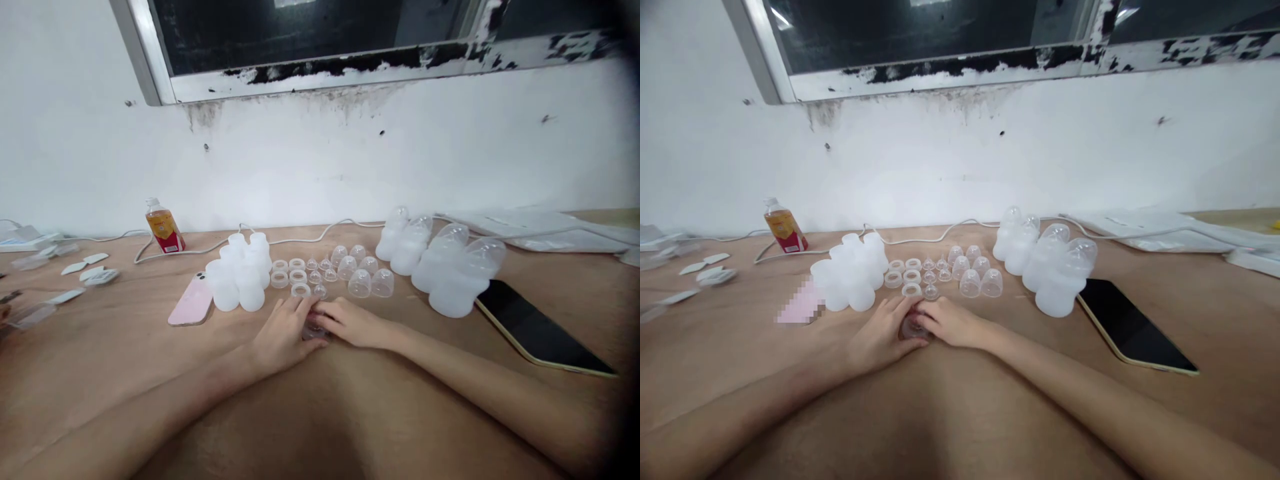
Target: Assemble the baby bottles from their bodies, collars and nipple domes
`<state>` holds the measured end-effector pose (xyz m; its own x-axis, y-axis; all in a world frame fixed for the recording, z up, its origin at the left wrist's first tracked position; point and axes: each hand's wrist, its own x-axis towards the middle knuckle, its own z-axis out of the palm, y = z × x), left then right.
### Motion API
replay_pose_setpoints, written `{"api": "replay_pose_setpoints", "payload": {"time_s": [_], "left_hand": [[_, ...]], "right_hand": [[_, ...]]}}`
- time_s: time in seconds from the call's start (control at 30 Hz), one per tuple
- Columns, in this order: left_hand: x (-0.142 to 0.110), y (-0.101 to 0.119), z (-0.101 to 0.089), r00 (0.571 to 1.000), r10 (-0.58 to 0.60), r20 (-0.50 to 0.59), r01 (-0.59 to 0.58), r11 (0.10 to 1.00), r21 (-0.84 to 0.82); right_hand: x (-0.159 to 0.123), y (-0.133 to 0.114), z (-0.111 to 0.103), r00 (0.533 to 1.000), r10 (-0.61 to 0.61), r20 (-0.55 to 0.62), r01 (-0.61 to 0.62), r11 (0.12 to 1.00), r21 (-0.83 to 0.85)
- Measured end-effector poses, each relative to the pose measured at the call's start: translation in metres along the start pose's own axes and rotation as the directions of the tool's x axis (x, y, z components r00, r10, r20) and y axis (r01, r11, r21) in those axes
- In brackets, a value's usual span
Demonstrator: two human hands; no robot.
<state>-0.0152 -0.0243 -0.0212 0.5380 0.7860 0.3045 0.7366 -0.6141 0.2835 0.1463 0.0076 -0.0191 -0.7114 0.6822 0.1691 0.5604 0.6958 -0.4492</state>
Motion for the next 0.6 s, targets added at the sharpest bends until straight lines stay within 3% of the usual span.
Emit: {"api": "replay_pose_setpoints", "payload": {"time_s": [0.07,0.17,0.3,0.4,0.6], "left_hand": [[-0.003,-0.003,-0.007,1.0,-0.011,0.028,0.01,0.998,0.062],[-0.007,-0.004,-0.017,0.998,-0.031,0.054,0.016,0.969,0.248],[-0.006,-0.004,-0.02,0.997,-0.048,0.054,0.018,0.89,0.456],[-0.002,-0.008,-0.015,0.998,-0.065,0.022,0.044,0.857,0.514],[0.004,-0.023,-0.006,0.998,-0.069,-0.009,0.065,0.874,0.482]], "right_hand": [[-0.003,0.006,-0.005,0.996,0.048,-0.071,-0.046,0.998,0.032],[-0.009,0.013,-0.013,0.952,0.211,-0.221,-0.245,0.959,-0.14],[-0.012,0.018,-0.015,0.896,0.382,-0.228,-0.442,0.817,-0.371],[-0.01,0.023,-0.011,0.885,0.409,-0.221,-0.465,0.789,-0.401],[-0.006,0.037,-0.005,0.9,0.33,-0.284,-0.411,0.86,-0.303]]}}
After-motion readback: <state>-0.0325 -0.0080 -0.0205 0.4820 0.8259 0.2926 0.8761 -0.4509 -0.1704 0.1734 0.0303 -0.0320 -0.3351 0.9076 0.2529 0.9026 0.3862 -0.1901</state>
